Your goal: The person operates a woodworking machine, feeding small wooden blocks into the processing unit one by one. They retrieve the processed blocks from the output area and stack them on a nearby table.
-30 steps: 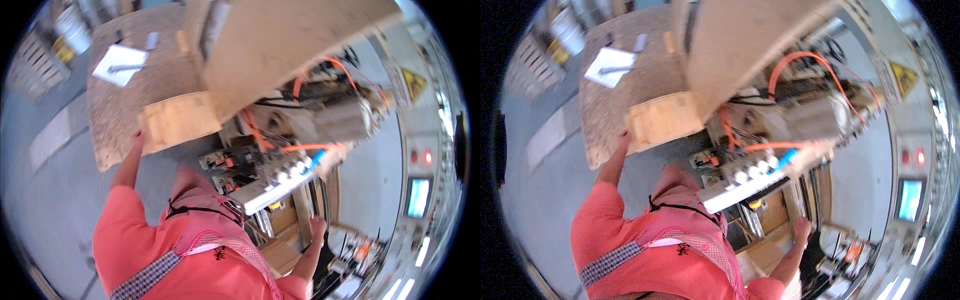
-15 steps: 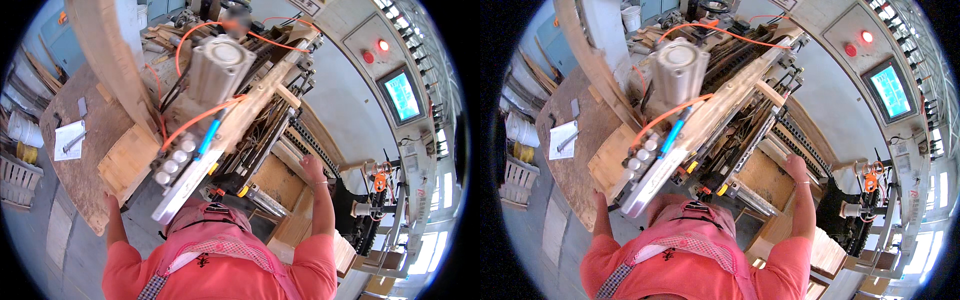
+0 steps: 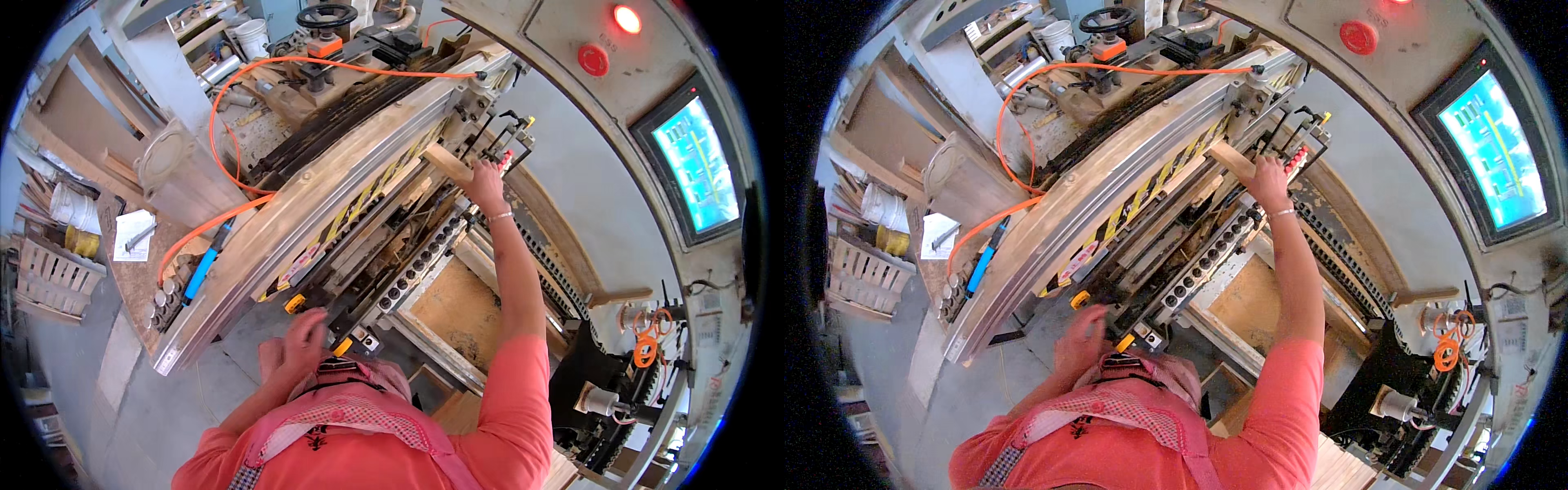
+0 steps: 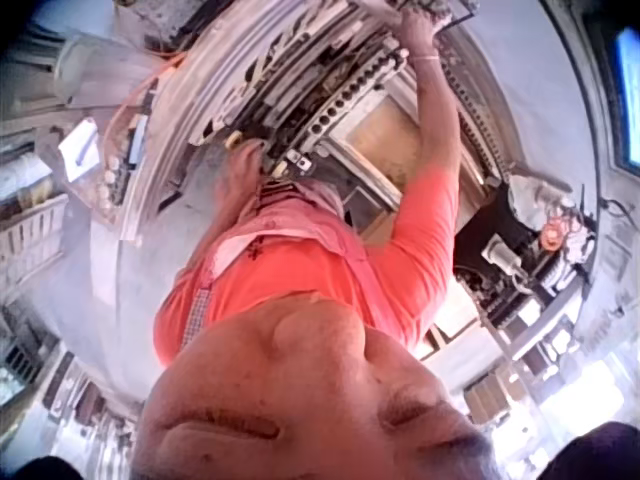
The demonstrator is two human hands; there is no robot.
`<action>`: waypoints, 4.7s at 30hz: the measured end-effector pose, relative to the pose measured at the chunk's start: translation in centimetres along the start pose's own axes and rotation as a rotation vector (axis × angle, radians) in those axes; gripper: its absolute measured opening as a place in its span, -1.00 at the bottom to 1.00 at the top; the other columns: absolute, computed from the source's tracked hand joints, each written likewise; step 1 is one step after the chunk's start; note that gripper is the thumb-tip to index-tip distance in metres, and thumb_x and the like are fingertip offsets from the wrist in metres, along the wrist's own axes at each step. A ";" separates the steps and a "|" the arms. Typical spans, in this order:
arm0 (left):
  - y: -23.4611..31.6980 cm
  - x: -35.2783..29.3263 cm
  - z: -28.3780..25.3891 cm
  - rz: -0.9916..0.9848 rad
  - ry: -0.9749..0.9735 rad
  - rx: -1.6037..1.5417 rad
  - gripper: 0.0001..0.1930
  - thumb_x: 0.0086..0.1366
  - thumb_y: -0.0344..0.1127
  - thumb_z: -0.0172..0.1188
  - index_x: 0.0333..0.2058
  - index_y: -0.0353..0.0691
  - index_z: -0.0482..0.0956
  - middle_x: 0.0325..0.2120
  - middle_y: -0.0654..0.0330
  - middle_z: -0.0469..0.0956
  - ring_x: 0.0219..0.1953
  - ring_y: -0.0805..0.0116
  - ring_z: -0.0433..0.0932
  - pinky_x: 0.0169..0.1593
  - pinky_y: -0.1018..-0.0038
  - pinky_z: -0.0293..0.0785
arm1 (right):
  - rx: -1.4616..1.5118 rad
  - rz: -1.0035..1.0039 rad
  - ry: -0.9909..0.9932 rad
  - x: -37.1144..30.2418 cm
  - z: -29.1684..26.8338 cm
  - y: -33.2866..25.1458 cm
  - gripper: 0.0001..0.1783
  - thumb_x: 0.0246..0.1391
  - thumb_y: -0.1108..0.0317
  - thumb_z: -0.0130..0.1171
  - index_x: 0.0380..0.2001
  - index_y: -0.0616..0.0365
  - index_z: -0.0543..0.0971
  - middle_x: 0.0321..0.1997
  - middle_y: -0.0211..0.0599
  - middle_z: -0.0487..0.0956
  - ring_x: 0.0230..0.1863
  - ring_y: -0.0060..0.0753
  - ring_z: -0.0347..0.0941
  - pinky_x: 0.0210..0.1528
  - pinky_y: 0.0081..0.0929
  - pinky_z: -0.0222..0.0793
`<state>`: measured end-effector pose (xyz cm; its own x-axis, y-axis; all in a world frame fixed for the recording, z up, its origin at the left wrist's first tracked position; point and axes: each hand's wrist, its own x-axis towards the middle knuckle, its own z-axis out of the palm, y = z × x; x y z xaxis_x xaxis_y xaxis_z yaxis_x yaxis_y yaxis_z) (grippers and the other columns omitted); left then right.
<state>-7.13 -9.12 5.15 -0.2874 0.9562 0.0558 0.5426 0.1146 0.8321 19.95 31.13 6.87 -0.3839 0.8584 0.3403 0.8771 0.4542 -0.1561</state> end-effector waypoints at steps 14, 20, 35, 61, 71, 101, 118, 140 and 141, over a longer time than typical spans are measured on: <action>0.2 3.6 8.3 0.156 -0.278 0.170 -0.62 0.15 -0.35 0.07 -0.04 -0.31 0.35 -0.16 -0.11 0.45 -0.13 -0.13 0.42 -0.07 0.15 0.36 | 0.001 0.032 -0.302 2.9 3.5 1.6 -0.66 -0.34 0.16 0.26 -0.52 0.22 0.57 -0.44 -0.01 0.57 -0.36 0.00 0.53 -0.27 -0.20 0.46; 0.3 3.6 8.2 0.136 -0.268 0.183 -0.63 0.14 -0.35 0.09 -0.06 -0.31 0.36 -0.16 -0.11 0.45 -0.13 -0.12 0.42 -0.06 0.17 0.36 | -0.055 0.045 -0.346 2.1 3.1 0.1 -0.67 -0.35 0.18 0.27 -0.52 0.22 0.59 -0.43 -0.03 0.58 -0.35 -0.04 0.54 -0.27 -0.24 0.49; 0.1 3.6 8.2 0.157 -0.244 0.180 -0.61 0.09 -0.41 0.11 -0.07 -0.30 0.36 -0.20 -0.06 0.47 -0.16 -0.07 0.43 -0.10 0.19 0.37 | -0.051 0.205 -0.331 2.6 2.7 -1.3 -0.59 -0.46 0.14 0.39 -0.52 0.22 0.61 -0.40 -0.10 0.59 -0.35 -0.11 0.55 -0.28 -0.30 0.50; 0.2 3.9 8.3 0.039 -0.331 0.131 -0.60 0.08 -0.42 0.11 -0.06 -0.30 0.36 -0.20 -0.09 0.46 -0.14 -0.09 0.43 -0.07 0.20 0.37 | -0.078 0.120 -0.322 3.1 3.6 -1.0 -0.51 -0.42 -0.02 0.35 -0.51 0.20 0.62 -0.43 -0.13 0.59 -0.35 -0.14 0.55 -0.27 -0.33 0.49; 0.0 3.9 8.3 0.056 -0.337 0.142 -0.59 0.14 -0.36 0.10 -0.01 -0.30 0.36 -0.15 -0.12 0.44 -0.13 -0.11 0.45 -0.09 0.20 0.39 | -0.084 0.049 -0.319 3.2 3.4 -0.7 -0.55 -0.36 -0.01 0.30 -0.52 0.19 0.62 -0.47 -0.11 0.59 -0.37 -0.12 0.55 -0.27 -0.31 0.48; 0.6 4.1 8.3 0.050 -0.348 0.113 -0.62 0.12 -0.42 0.06 -0.04 -0.32 0.37 -0.15 -0.10 0.44 -0.12 -0.11 0.43 -0.06 0.22 0.38 | -0.043 0.093 -0.327 3.1 3.5 -0.7 -0.58 -0.40 0.01 0.32 -0.55 0.16 0.63 -0.48 -0.11 0.59 -0.38 -0.13 0.55 -0.30 -0.33 0.49; 1.0 4.2 8.3 0.102 -0.324 0.167 -0.61 0.10 -0.46 0.05 -0.04 -0.34 0.36 -0.14 -0.11 0.45 -0.09 -0.09 0.43 -0.03 0.21 0.37 | -0.038 0.120 -0.330 3.3 3.2 -1.2 -0.63 -0.40 0.07 0.38 -0.54 0.12 0.63 -0.46 -0.17 0.60 -0.36 -0.17 0.56 -0.30 -0.34 0.50; -1.6 4.2 8.3 0.202 -0.322 0.102 -0.57 0.11 -0.44 0.04 0.00 -0.31 0.33 -0.10 -0.12 0.42 -0.05 -0.09 0.39 0.04 0.20 0.31 | -0.103 0.271 0.070 -0.9 2.0 -5.6 -0.48 -0.25 0.10 0.35 -0.21 0.16 0.52 -0.13 -0.12 0.50 0.01 -0.16 0.37 -0.02 -0.32 0.38; -1.3 4.3 8.4 0.212 -0.328 0.077 -0.57 0.11 -0.44 0.04 0.01 -0.31 0.33 -0.09 -0.13 0.41 -0.04 -0.10 0.39 0.05 0.20 0.30 | -0.050 0.292 0.175 -2.7 1.9 -6.2 -0.47 -0.25 0.11 0.35 -0.19 0.16 0.51 -0.16 -0.13 0.51 -0.03 -0.14 0.39 -0.05 -0.32 0.38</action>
<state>-2.39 -2.87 -0.32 0.0986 0.9946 0.0324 0.6238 -0.0871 0.7767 14.96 26.44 5.15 -0.0634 0.8946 0.4424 0.9574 0.1797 -0.2261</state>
